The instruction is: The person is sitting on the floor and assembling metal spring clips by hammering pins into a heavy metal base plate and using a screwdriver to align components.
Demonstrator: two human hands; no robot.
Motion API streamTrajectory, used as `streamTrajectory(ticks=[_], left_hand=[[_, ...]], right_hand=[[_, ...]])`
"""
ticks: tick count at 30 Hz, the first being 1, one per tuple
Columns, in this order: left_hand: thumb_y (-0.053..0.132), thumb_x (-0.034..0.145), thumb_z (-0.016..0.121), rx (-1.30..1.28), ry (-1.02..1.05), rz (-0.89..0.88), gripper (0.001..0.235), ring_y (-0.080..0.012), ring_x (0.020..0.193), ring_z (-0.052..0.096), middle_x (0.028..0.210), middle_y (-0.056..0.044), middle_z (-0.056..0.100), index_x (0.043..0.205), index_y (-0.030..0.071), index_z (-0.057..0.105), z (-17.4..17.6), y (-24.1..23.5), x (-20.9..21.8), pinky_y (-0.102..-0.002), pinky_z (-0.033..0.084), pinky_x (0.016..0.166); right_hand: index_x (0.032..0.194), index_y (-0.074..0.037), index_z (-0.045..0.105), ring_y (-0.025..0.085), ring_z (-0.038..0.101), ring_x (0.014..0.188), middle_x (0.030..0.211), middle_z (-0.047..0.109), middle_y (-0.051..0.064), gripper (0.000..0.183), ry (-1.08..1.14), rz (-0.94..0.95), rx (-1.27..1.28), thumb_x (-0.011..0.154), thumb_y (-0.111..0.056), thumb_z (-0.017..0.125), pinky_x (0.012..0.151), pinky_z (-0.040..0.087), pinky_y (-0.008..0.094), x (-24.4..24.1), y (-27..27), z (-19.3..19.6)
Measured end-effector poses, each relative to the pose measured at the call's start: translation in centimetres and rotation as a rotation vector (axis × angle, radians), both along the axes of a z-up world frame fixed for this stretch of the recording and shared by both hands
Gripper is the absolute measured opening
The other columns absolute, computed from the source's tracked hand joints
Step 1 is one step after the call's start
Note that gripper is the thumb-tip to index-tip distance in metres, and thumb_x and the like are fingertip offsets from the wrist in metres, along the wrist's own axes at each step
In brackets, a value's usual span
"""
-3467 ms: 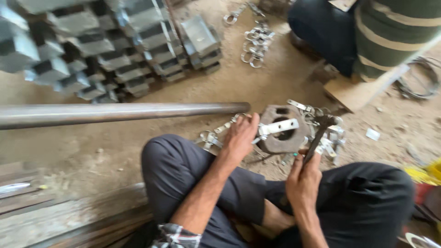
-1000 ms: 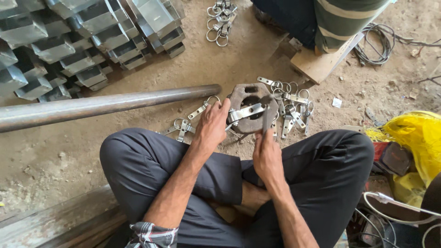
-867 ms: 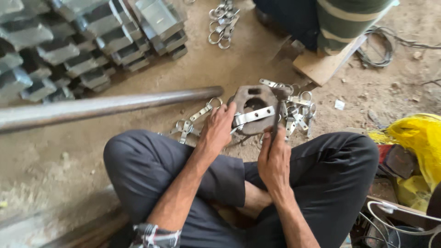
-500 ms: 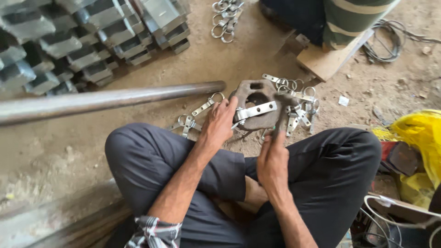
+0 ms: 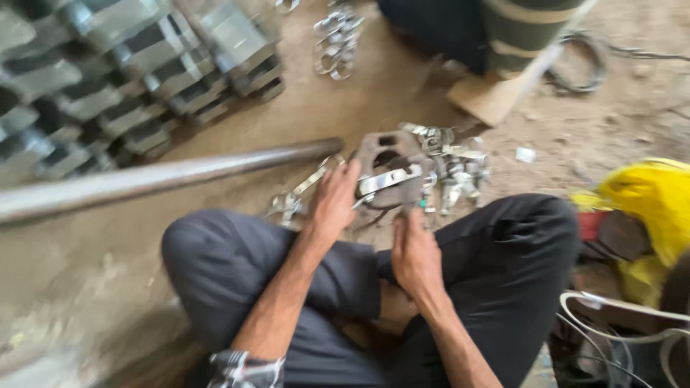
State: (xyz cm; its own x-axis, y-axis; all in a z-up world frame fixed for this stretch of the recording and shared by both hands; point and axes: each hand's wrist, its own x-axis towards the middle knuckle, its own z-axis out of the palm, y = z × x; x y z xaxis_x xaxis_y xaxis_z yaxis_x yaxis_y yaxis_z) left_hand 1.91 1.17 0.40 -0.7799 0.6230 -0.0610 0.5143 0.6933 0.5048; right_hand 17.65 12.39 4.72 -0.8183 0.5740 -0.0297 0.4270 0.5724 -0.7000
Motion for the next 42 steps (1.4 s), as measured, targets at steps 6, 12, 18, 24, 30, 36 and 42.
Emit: streamTrajectory(ticks=[6,12,18,24,30,36,42], left_hand=[[0.0,0.059,0.088,0.052,-0.053,-0.065,0.069,-0.0454,0.112,0.056,0.118,-0.021,0.06,0.117,0.004,0.051,0.6,-0.2,-0.6,-0.052,0.048,0.093],[0.025,0.065,0.092,0.215,-0.127,-0.016,0.049,-0.0386,0.102,0.064,0.105,-0.019,0.067,0.105,0.007,0.07,1.7,-0.6,-1.6,-0.047,0.052,0.086],[0.045,0.085,0.073,0.135,-0.541,0.299,0.048,-0.0355,0.093,0.076,0.101,-0.018,0.075,0.116,0.009,0.068,4.3,0.1,-1.5,-0.047,0.06,0.079],[0.03,0.061,0.093,0.229,-0.085,0.071,0.075,-0.0458,0.106,0.063,0.111,-0.027,0.068,0.119,0.0,0.055,0.7,0.4,-1.2,-0.052,0.052,0.085],[0.013,0.065,0.091,0.024,-0.186,0.15,0.072,-0.0507,0.101,0.066,0.101,-0.029,0.069,0.122,0.003,0.047,-3.5,0.3,-1.4,-0.055,0.055,0.081],[0.01,0.059,0.092,0.013,-0.144,0.133,0.094,-0.0469,0.093,0.069,0.1,-0.029,0.068,0.136,-0.001,0.041,-1.9,-0.4,-1.1,-0.05,0.059,0.078],[0.007,0.062,0.092,-0.025,-0.182,0.14,0.078,-0.0455,0.097,0.07,0.103,-0.027,0.069,0.126,0.001,0.048,-1.1,-0.5,-1.0,-0.049,0.059,0.08]], right_hand=[[0.106,-0.009,0.058,0.043,0.065,0.068,0.07,0.064,0.02,0.016,0.093,-0.034,-0.131,0.103,-0.023,0.053,0.058,0.045,0.052,-0.1,0.6,0.6],[0.105,-0.004,0.059,0.032,0.06,0.059,0.068,0.06,0.016,0.019,0.207,-0.107,-0.294,0.105,-0.021,0.051,0.058,0.045,0.043,-0.4,1.2,0.6],[0.105,-0.003,0.059,0.03,0.056,0.06,0.068,0.057,0.015,0.018,0.228,-0.139,-0.312,0.106,-0.019,0.051,0.058,0.045,0.042,-0.6,1.5,0.6],[0.106,-0.003,0.058,0.032,0.057,0.06,0.071,0.058,0.018,0.017,0.212,-0.113,-0.29,0.106,-0.019,0.052,0.058,0.044,0.042,-0.5,1.3,1.0],[0.105,-0.003,0.057,0.038,0.061,0.052,0.064,0.06,0.019,0.017,0.197,-0.087,-0.107,0.106,-0.018,0.05,0.05,0.042,0.048,-0.4,1.0,1.2],[0.107,-0.003,0.052,0.045,0.059,0.057,0.062,0.062,0.022,0.019,-0.111,0.089,0.008,0.108,-0.021,0.053,0.05,0.041,0.052,-1.4,0.0,0.1],[0.107,-0.004,0.052,0.045,0.061,0.056,0.062,0.06,0.021,0.017,0.049,0.024,-0.017,0.106,-0.021,0.05,0.049,0.041,0.055,-1.4,-0.8,0.1]])
